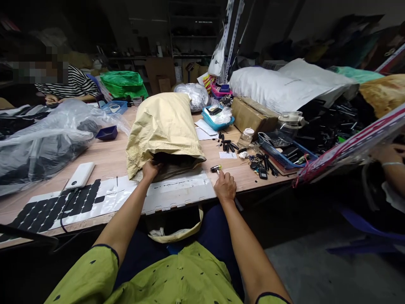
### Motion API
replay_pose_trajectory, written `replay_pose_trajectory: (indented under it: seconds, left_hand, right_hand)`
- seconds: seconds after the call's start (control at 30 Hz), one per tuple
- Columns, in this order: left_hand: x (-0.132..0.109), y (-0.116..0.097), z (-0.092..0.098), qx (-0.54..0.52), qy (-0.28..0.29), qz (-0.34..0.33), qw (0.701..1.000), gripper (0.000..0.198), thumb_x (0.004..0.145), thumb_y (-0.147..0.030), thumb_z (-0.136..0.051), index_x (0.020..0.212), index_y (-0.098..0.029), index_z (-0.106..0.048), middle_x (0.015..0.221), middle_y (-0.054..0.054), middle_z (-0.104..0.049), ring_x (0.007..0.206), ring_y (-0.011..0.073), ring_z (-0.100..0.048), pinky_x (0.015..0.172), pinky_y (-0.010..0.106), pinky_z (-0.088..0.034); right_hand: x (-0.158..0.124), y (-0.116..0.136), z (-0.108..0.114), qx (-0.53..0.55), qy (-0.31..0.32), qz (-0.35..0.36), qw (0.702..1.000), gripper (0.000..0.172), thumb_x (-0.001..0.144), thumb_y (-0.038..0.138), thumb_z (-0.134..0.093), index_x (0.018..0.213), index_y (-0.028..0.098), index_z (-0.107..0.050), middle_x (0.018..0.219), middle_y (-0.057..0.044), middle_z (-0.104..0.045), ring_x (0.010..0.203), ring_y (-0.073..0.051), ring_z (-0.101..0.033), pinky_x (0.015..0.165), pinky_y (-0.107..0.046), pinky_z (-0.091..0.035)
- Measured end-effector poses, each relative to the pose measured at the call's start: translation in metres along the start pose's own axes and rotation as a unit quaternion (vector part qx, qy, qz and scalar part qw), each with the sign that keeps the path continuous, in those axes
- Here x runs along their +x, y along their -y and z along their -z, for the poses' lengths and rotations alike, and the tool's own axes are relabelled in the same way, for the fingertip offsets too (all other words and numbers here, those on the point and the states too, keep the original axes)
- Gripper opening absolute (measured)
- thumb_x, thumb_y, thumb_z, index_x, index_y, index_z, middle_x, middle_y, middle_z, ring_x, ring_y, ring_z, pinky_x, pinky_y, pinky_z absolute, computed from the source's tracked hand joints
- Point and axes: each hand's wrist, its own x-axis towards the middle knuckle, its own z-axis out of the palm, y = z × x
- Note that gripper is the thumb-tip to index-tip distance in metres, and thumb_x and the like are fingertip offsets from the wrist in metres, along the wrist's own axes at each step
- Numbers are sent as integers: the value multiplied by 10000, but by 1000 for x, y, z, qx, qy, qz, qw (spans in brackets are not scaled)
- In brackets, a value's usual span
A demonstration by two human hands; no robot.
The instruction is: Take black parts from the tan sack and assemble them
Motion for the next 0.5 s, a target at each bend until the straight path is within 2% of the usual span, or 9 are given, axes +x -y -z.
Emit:
replay_pose_trajectory:
  seconds: [0.07, 0.13, 0.27, 0.37, 0.5]
  left_hand:
    - [-14, 10, -1, -26, 12, -42, 999, 232, 787, -333, -726, 953, -176, -773, 897, 94, -757, 909, 273, -696, 757, 319, -522]
    - [-33, 16, -7, -63, 38, -115, 991, 211, 778, -324, -731, 936, -191, -776, 882, 61, -741, 847, 231, -678, 740, 303, -520]
    - [-71, 12, -30, -103, 93, -249, 958, 178, 765, -302, -754, 921, -220, -778, 872, 31, -696, 814, 186, -624, 742, 294, -504]
    - [-89, 1, -46, -73, 107, -265, 955, 144, 764, -266, -765, 902, -229, -779, 855, 33, -673, 870, 200, -600, 801, 317, -481]
    - [-97, -8, -53, -34, 106, -253, 961, 155, 799, -280, -744, 948, -264, -781, 906, 40, -677, 944, 230, -575, 864, 357, -450]
  right_hand:
    - [0, 1, 1, -1, 3, -3, 1000, 352, 904, 172, -486, 1201, 170, -675, 939, -117, -579, 870, -235, -512, 673, -313, -350]
    - [0, 1, 2, -3, 6, -4, 1000, 351, 907, 169, -481, 1200, 168, -675, 943, -118, -581, 872, -235, -513, 673, -314, -348]
    - [1, 1, 4, -2, 11, -3, 1000, 350, 907, 172, -482, 1202, 167, -669, 945, -117, -577, 877, -234, -506, 684, -312, -346]
    - [1, 1, 6, -1, 21, -8, 1000, 355, 912, 175, -482, 1216, 174, -665, 955, -118, -576, 882, -236, -504, 690, -314, -348]
    - [0, 1, 7, 11, 27, -11, 1000, 359, 920, 182, -476, 1225, 175, -665, 954, -121, -576, 878, -236, -507, 687, -312, -349]
